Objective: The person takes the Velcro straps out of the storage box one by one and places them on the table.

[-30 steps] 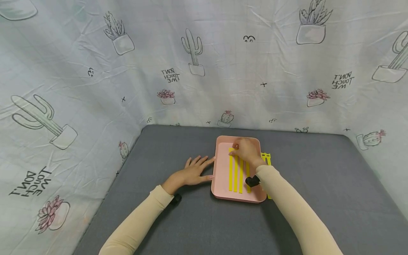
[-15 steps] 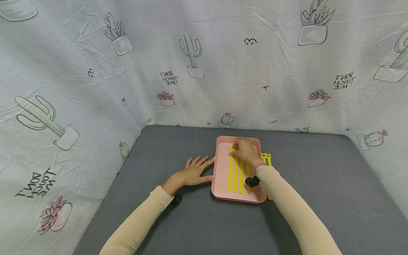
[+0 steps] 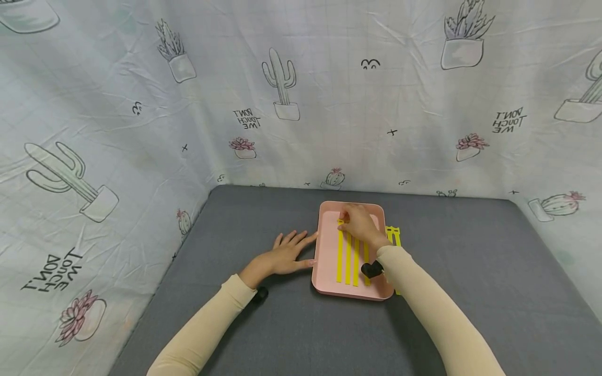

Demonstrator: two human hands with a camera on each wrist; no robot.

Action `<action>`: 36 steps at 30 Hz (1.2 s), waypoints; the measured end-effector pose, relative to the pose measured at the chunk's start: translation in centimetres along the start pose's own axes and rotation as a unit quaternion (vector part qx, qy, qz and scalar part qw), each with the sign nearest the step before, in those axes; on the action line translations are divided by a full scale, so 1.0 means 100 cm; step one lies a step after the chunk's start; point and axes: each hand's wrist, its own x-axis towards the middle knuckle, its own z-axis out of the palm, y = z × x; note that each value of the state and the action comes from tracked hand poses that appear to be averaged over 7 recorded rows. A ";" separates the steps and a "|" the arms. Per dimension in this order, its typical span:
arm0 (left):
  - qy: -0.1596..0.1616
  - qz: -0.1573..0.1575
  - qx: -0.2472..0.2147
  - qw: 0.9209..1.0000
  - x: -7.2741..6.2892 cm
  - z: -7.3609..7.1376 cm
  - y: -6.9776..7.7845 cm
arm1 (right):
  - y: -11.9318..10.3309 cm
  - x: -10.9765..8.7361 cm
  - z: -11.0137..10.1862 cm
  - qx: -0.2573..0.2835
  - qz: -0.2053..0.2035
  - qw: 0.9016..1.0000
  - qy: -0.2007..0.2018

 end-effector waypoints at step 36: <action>0.008 -0.022 0.012 1.000 -0.010 0.014 0.015 | -0.013 -0.023 -0.015 0.105 -0.056 0.993 0.014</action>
